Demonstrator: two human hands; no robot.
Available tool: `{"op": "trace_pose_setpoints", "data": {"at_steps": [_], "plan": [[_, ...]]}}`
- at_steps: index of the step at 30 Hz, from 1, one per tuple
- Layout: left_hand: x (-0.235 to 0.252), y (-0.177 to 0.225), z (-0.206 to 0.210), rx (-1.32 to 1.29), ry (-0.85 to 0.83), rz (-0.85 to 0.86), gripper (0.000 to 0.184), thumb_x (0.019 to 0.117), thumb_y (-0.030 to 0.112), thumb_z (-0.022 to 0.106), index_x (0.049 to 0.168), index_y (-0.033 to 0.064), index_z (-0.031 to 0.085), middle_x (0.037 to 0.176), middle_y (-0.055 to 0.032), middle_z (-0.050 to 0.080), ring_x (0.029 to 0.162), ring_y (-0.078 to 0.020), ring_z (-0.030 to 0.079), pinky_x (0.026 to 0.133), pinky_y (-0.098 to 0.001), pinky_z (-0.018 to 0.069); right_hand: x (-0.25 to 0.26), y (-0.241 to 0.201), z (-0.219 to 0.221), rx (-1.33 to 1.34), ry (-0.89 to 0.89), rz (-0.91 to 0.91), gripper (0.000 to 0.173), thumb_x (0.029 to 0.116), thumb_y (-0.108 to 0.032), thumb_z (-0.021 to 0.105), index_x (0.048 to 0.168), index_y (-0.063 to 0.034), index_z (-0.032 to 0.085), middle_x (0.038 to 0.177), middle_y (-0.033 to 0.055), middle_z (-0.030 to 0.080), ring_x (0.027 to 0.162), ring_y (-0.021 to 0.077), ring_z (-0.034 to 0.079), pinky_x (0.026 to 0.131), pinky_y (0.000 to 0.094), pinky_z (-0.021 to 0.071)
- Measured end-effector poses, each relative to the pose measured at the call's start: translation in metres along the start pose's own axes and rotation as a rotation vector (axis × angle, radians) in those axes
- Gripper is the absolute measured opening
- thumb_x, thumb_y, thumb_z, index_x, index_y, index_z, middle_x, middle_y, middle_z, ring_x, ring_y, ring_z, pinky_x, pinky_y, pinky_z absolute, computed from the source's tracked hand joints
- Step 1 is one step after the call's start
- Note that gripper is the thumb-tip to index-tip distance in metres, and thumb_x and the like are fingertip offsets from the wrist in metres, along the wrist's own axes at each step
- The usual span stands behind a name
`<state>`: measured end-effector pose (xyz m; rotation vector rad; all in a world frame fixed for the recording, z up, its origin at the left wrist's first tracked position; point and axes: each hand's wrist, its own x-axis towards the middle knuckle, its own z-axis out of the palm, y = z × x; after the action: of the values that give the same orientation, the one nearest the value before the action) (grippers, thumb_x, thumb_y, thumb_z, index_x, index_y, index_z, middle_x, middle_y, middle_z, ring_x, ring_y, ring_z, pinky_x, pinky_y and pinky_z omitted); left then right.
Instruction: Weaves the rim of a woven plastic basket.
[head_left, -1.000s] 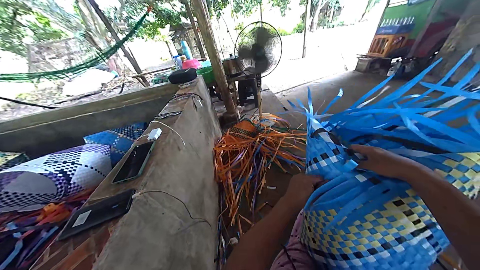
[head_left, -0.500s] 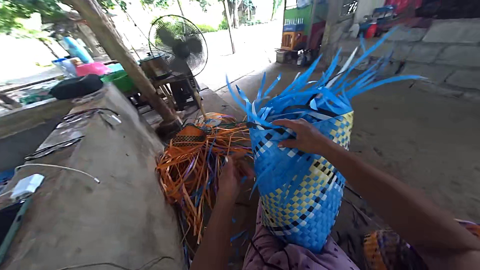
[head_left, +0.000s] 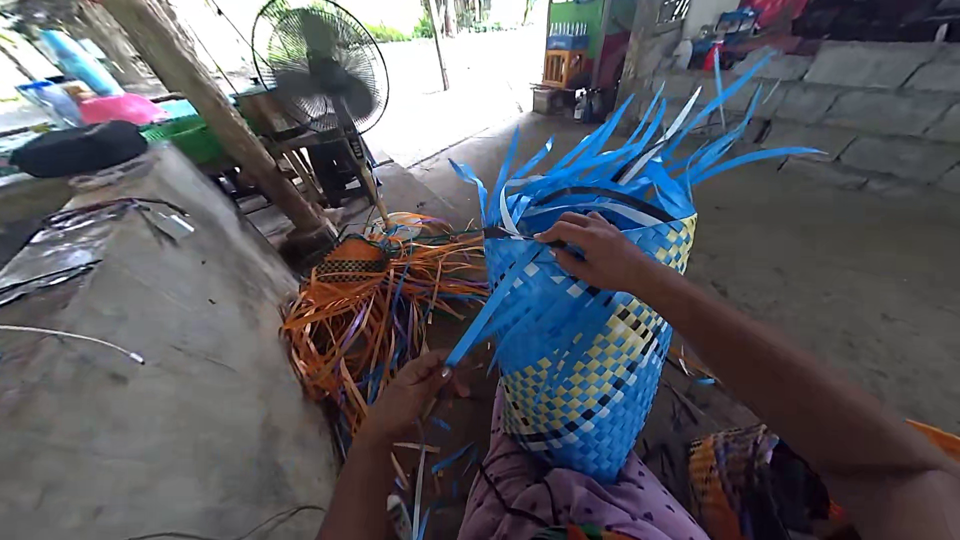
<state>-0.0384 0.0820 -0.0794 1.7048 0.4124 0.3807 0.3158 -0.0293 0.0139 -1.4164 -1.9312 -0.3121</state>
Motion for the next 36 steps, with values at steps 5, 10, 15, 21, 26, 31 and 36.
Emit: {"op": "trace_pose_setpoints", "data": {"at_steps": [5, 10, 15, 21, 26, 31, 36], "plan": [[0.026, 0.041, -0.004, 0.693, 0.177, 0.058, 0.019, 0.0994, 0.014, 0.063, 0.104, 0.0010, 0.075, 0.111, -0.0127, 0.069, 0.093, -0.0159, 0.067, 0.085, -0.0340, 0.0571, 0.023, -0.018, -0.002, 0.119, -0.100, 0.156, 0.018, 0.0942, 0.002, 0.056, 0.108, 0.0023, 0.066, 0.092, 0.0170, 0.073, 0.083, 0.0335, 0.072, 0.075, 0.0540, 0.0576], [0.086, 0.113, 0.027, 0.626, 0.284, 0.371, 0.010, 0.0972, 0.007, 0.066, 0.099, 0.0006, 0.074, 0.087, -0.0056, 0.074, 0.075, -0.0090, 0.071, 0.073, -0.0290, 0.0612, 0.038, -0.024, -0.010, 0.276, -0.250, 0.314, 0.047, 0.0974, -0.002, 0.056, 0.144, -0.0090, 0.053, 0.073, 0.0072, 0.064, 0.065, 0.0205, 0.060, 0.064, 0.0420, 0.0531], [0.140, 0.148, 0.030, 0.569, 0.301, 0.459, 0.016, 0.1026, 0.014, 0.061, 0.100, 0.0011, 0.069, 0.082, -0.0037, 0.071, 0.071, -0.0076, 0.070, 0.072, -0.0274, 0.0611, 0.039, -0.031, -0.014, 0.372, -0.263, 0.363, 0.059, 0.0979, 0.001, 0.057, 0.154, -0.0096, 0.043, 0.068, 0.0061, 0.060, 0.058, 0.0159, 0.055, 0.059, 0.0343, 0.0504], [0.154, 0.159, 0.029, 0.457, 0.380, 0.453, 0.014, 0.1030, 0.014, 0.061, 0.098, 0.0018, 0.067, 0.079, -0.0012, 0.070, 0.069, -0.0046, 0.069, 0.069, -0.0239, 0.0599, 0.037, -0.030, -0.017, 0.466, -0.283, 0.395, 0.061, 0.0991, 0.003, 0.057, 0.156, -0.0099, 0.040, 0.070, 0.0058, 0.061, 0.059, 0.0118, 0.052, 0.058, 0.0283, 0.0476], [0.151, 0.158, 0.033, 0.621, 0.283, 0.526, 0.016, 0.1016, 0.015, 0.062, 0.099, 0.0015, 0.070, 0.082, -0.0027, 0.070, 0.072, -0.0047, 0.067, 0.072, -0.0253, 0.0578, 0.035, -0.026, -0.016, 0.498, -0.293, 0.418, 0.059, 0.1002, 0.001, 0.057, 0.155, -0.0098, 0.040, 0.076, 0.0074, 0.064, 0.063, 0.0117, 0.055, 0.062, 0.0290, 0.0492], [0.157, 0.177, 0.037, 0.748, 0.255, 0.483, 0.016, 0.1030, 0.016, 0.061, 0.099, 0.0041, 0.070, 0.080, -0.0032, 0.070, 0.065, -0.0078, 0.066, 0.065, -0.0278, 0.0572, 0.037, -0.036, -0.019, 0.530, -0.311, 0.425, 0.062, 0.0963, 0.005, 0.057, 0.155, -0.0047, 0.038, 0.080, 0.0091, 0.066, 0.068, 0.0132, 0.058, 0.066, 0.0313, 0.0513], [0.156, 0.166, 0.043, 1.003, 0.121, 0.636, 0.016, 0.0973, 0.014, 0.069, 0.087, 0.0020, 0.072, 0.096, -0.0119, 0.071, 0.092, -0.0256, 0.069, 0.082, -0.0471, 0.0560, 0.031, -0.024, -0.015, 0.558, -0.265, 0.405, 0.063, 0.0950, 0.005, 0.056, 0.154, -0.0056, 0.038, 0.077, 0.0066, 0.065, 0.063, 0.0092, 0.055, 0.060, 0.0261, 0.0471]]}}
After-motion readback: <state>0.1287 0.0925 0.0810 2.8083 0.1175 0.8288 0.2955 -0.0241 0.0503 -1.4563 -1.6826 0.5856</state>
